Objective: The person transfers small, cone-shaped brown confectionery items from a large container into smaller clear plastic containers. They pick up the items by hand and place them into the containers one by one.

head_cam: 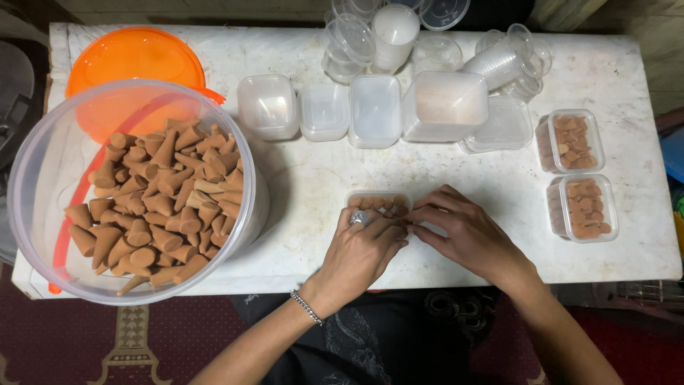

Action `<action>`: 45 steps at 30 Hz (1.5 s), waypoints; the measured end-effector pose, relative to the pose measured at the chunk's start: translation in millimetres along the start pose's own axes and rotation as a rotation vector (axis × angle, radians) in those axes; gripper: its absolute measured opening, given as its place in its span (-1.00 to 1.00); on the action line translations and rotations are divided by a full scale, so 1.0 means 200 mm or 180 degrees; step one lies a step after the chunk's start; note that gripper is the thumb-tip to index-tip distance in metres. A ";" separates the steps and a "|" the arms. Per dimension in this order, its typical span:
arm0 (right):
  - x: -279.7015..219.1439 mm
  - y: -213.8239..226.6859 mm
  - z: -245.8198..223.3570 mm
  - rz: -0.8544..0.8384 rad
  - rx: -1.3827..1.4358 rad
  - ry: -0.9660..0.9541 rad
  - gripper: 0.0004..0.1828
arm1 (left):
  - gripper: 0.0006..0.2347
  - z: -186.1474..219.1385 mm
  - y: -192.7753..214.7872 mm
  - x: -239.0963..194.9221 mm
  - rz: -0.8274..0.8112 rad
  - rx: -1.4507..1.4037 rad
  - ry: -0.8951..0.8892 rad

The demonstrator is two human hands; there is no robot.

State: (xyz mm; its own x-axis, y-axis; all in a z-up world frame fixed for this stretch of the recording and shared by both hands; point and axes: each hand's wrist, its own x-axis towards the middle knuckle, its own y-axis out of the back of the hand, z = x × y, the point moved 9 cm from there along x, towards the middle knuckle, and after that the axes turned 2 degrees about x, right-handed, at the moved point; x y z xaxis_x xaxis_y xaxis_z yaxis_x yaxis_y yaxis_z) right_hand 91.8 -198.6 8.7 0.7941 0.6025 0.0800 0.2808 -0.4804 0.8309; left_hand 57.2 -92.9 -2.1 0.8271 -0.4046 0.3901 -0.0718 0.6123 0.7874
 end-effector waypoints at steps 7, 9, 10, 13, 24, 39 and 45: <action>-0.01 0.01 -0.02 0.0099 -0.0064 0.0064 -0.94 | -0.87 -0.02 0.02 -0.01 -0.0060 -0.0228 0.0025; -0.01 0.01 -0.04 0.0121 -0.0073 0.0198 -0.94 | -0.86 -0.01 0.03 0.00 -0.0100 -0.0323 0.0070; -0.01 0.02 -0.04 0.0128 -0.0082 0.0204 -0.94 | -0.86 -0.02 0.03 0.00 -0.0092 -0.0319 0.0061; -0.01 0.02 -0.05 0.0145 -0.0215 0.0274 -0.95 | -0.87 -0.04 -0.01 -0.01 -0.0121 -0.0347 0.0040; 0.01 -0.02 -0.05 -0.0245 -0.0195 0.0000 -0.86 | -0.94 -0.07 0.07 0.05 -0.0031 -0.0609 0.0323; 0.00 -0.03 -0.02 0.0229 0.0005 -0.0161 -0.97 | -0.93 -0.06 0.04 0.15 -0.0390 0.0286 0.0068; 0.03 0.01 -0.03 0.0148 0.0337 -0.0190 -0.89 | -0.95 -0.12 0.03 0.18 -0.0272 0.0205 0.0320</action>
State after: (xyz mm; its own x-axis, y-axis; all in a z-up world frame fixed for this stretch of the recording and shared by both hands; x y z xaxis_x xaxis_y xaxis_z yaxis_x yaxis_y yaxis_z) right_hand 93.1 -192.7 13.9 0.8373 0.5406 0.0817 0.2958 -0.5736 0.7639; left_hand 99.4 -86.8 5.5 0.8832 -0.3813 0.2730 -0.0316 0.5323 0.8460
